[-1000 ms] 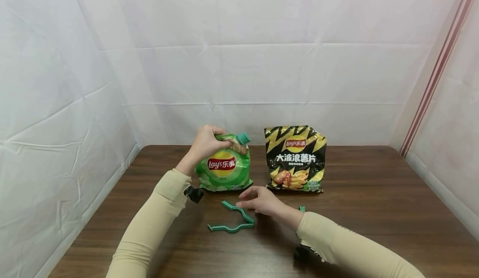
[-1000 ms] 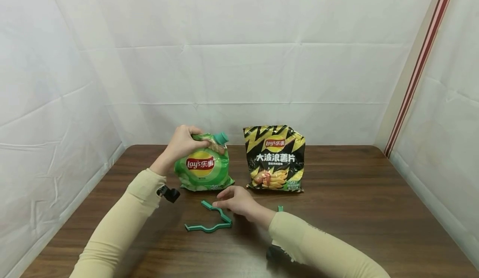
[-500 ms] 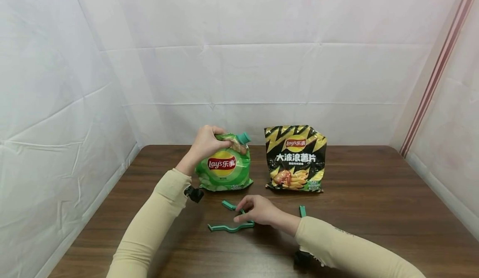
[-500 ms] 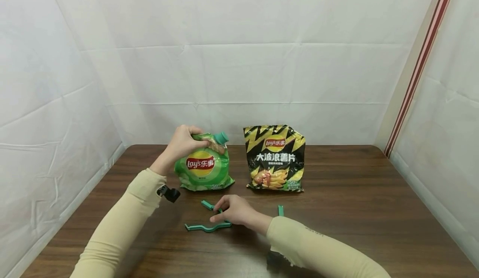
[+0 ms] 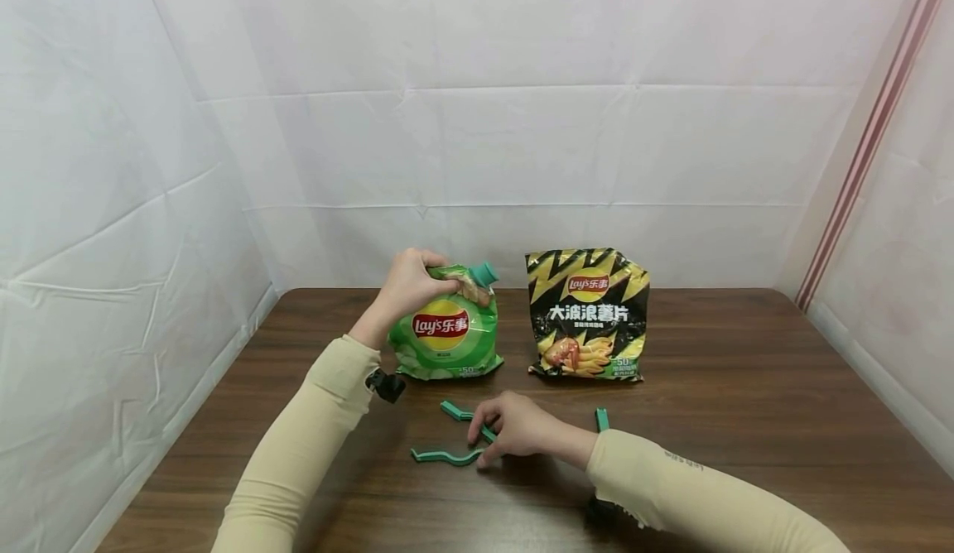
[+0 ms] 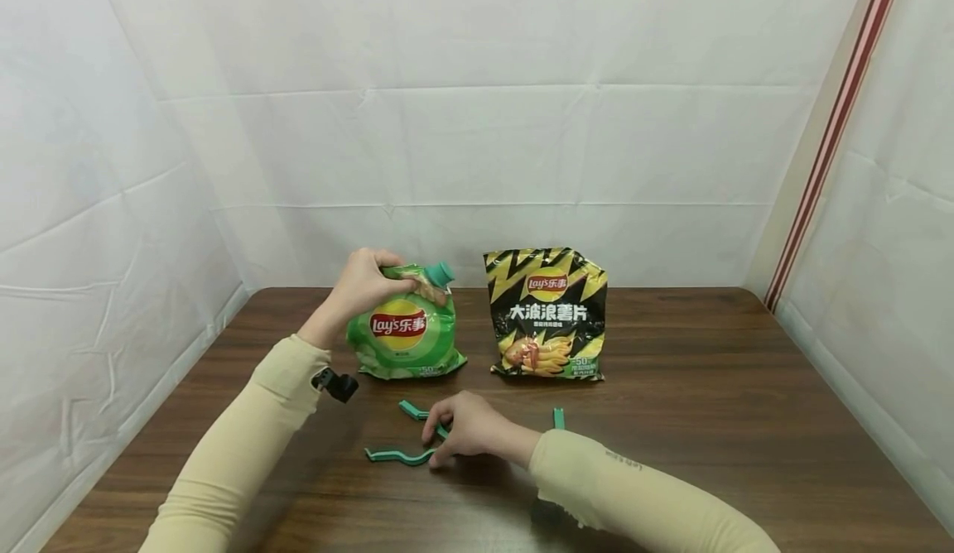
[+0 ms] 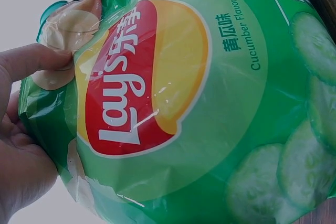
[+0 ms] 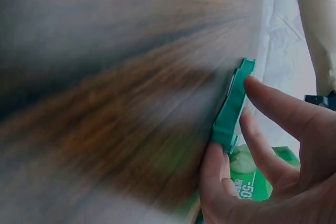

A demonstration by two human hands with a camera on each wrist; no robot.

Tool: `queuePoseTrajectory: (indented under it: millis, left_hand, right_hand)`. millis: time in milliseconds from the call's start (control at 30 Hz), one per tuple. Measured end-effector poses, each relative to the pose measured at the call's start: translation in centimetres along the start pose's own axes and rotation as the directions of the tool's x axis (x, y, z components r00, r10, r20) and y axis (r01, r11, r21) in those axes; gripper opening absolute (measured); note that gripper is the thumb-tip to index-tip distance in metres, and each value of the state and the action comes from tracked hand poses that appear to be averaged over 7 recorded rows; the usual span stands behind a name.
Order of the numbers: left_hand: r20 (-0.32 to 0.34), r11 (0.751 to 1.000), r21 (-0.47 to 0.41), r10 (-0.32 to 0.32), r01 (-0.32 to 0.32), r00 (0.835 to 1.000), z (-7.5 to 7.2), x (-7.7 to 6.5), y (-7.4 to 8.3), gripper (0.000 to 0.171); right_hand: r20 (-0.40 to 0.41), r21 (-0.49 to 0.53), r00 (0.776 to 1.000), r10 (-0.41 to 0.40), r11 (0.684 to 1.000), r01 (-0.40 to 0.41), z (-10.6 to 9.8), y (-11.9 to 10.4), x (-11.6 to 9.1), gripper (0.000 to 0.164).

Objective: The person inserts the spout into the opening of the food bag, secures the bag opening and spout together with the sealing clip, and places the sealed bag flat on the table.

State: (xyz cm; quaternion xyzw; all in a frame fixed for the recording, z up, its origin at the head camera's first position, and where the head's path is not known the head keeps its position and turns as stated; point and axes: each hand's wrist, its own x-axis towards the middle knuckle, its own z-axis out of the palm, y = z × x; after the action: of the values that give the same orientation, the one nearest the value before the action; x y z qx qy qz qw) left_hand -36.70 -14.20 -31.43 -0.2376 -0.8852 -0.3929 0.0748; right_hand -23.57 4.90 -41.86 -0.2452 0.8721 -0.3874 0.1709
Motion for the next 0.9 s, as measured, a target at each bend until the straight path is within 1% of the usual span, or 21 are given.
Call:
queuePoseTrajectory:
  millis: [33,100,300,500,633,900]
  left_hand:
    - [-0.001,1.0,0.0,0.0,0.0,1.0,0.0,0.0,0.0,0.012]
    - [-0.001,1.0,0.003,0.001,-0.001,1.0,0.0,0.0,0.0,0.012]
    - [0.009,1.0,-0.011,-0.009,0.01,1.0,0.0,0.0,0.0,0.014]
    - [0.008,1.0,-0.024,0.001,-0.001,1.0,0.1,0.0,-0.1,0.011]
    - [0.017,0.999,-0.036,0.001,-0.001,1.0,0.1,-0.1,-0.3,0.009]
    - [0.017,0.999,-0.036,0.0,0.0,1.0,0.0,-0.1,-0.2,0.01]
  right_hand:
    - [-0.001,-0.02,1.0,-0.021,1.0,0.021,0.0,0.1,0.0,0.024]
    - [-0.004,-0.055,0.999,-0.035,0.998,0.034,0.0,0.2,-0.1,0.021]
    - [-0.028,-0.126,1.0,0.002,0.992,-0.006,-0.2,0.0,-0.1,0.015]
    - [-0.048,-0.1,0.998,0.037,0.994,-0.041,-0.7,-0.2,-0.1,0.012]
    - [-0.056,-0.075,0.998,0.022,0.997,-0.026,-0.7,0.0,-0.1,0.01]
    - [-0.069,-0.065,0.997,0.015,0.998,-0.02,-1.2,0.0,-0.3,0.01]
